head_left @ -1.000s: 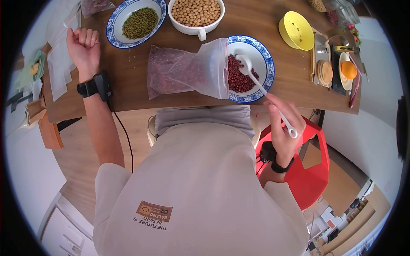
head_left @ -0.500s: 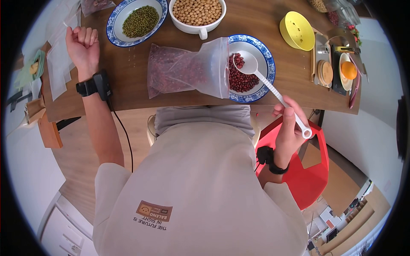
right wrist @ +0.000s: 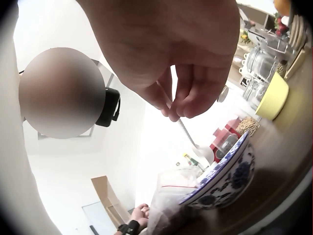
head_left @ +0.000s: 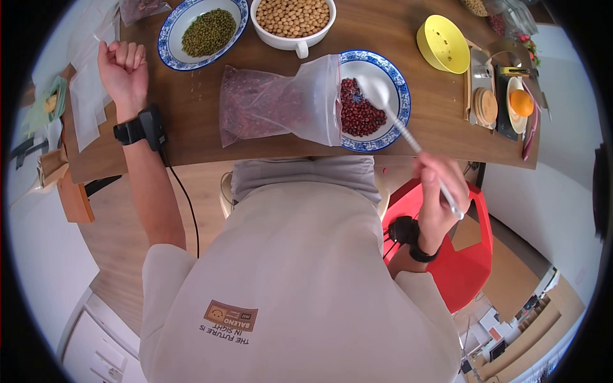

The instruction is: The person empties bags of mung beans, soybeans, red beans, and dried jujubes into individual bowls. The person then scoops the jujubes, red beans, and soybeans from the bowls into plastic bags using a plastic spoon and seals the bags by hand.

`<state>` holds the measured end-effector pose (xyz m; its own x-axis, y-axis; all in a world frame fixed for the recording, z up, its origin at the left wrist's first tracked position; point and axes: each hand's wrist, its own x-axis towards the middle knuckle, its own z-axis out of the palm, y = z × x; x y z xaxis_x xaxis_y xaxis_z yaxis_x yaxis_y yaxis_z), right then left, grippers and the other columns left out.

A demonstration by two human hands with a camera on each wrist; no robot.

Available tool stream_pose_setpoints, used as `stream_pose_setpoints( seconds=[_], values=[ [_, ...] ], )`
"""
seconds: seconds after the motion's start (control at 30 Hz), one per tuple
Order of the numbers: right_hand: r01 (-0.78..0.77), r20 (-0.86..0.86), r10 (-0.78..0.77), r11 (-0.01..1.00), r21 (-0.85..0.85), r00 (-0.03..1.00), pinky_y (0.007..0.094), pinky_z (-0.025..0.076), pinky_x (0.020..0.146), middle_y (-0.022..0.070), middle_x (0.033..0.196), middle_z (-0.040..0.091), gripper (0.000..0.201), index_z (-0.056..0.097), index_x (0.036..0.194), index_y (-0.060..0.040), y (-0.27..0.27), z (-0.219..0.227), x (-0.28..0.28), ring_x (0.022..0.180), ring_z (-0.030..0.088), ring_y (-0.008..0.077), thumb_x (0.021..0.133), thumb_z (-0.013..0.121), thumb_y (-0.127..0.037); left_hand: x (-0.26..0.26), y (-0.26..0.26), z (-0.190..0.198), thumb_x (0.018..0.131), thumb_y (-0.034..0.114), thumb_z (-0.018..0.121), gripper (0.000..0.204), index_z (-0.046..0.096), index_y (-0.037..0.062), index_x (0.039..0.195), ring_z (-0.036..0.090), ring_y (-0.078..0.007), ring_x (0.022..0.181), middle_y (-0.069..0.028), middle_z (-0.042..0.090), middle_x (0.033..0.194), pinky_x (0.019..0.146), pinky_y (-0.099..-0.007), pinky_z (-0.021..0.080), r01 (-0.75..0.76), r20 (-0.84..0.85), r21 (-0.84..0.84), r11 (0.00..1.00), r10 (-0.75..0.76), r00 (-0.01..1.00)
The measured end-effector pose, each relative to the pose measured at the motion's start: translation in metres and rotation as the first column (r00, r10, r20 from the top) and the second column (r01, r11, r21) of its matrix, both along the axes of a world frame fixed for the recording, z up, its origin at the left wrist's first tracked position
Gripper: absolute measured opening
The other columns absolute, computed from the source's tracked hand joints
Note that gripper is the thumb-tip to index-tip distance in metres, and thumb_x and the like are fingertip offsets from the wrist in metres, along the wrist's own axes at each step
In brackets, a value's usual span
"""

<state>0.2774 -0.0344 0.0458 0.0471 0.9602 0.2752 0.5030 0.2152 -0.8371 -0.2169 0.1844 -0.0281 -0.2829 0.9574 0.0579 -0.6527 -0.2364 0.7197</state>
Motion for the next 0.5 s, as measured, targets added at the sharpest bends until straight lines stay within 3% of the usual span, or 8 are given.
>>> stream_pose_setpoints(
  seconds=[0.1,0.17,0.23,0.43,0.5],
  values=[
    [0.131,0.094,-0.119,0.981,-0.144,0.988,0.0296,0.053,0.071,0.0108,0.097,0.074,0.017,0.076,0.111,0.0020,0.007,0.001,0.003,0.081,0.070,0.0193,0.097,0.069,-0.003,0.002,0.001,0.000,0.109,0.028,0.050,0.038,0.054,0.0076,0.078,0.018,-0.0109,0.052,0.0044,0.021,0.056,0.056,-0.0297,0.024,-0.006,0.001,0.002,1.000,0.006,1.000],
    [0.114,0.095,-0.102,0.986,-0.125,0.990,0.0280,0.053,0.072,0.0110,0.098,0.074,0.018,0.076,0.112,0.0020,0.011,-0.010,0.005,0.084,0.071,0.0182,0.096,0.070,-0.002,0.003,0.001,0.001,0.110,0.029,0.048,0.039,0.055,0.0078,0.078,0.017,-0.0103,0.051,0.0050,0.021,0.056,0.054,-0.0294,0.023,-0.012,0.000,0.003,1.000,0.012,1.000],
    [-0.012,0.094,0.019,0.997,-0.073,0.995,0.0279,0.054,0.072,0.0123,0.101,0.074,0.018,0.076,0.113,0.0018,0.014,-0.015,0.003,0.087,0.072,0.0182,0.095,0.071,-0.001,0.003,0.001,0.001,0.110,0.030,0.049,0.039,0.055,0.0079,0.078,0.017,-0.0105,0.051,0.0047,0.021,0.056,0.054,-0.0296,0.023,-0.016,-0.005,-0.006,1.000,0.016,1.000],
    [-0.035,-0.096,0.017,0.982,-0.187,0.995,0.0280,0.054,0.071,0.0118,0.091,0.076,0.019,0.077,0.115,0.0002,0.008,-0.020,-0.008,0.081,0.071,0.0173,0.096,0.071,-0.002,0.009,-0.002,0.006,0.110,0.031,0.049,0.040,0.052,0.0089,0.076,0.018,-0.0113,0.052,0.0041,0.021,0.057,0.055,-0.0299,0.023,-0.049,-0.013,-0.031,0.998,0.048,0.999],
    [0.023,-0.344,-0.124,0.959,-0.284,0.931,0.0262,0.054,0.070,0.0122,0.092,0.077,0.019,0.075,0.115,0.0030,0.006,-0.024,-0.012,0.078,0.069,0.0141,0.099,0.070,-0.005,0.010,-0.003,0.007,0.110,0.032,0.049,0.042,0.050,0.0096,0.075,0.018,-0.0115,0.052,0.0039,0.021,0.057,0.055,-0.0303,0.023,-0.047,-0.039,-0.033,0.998,0.046,0.998]
  ],
)
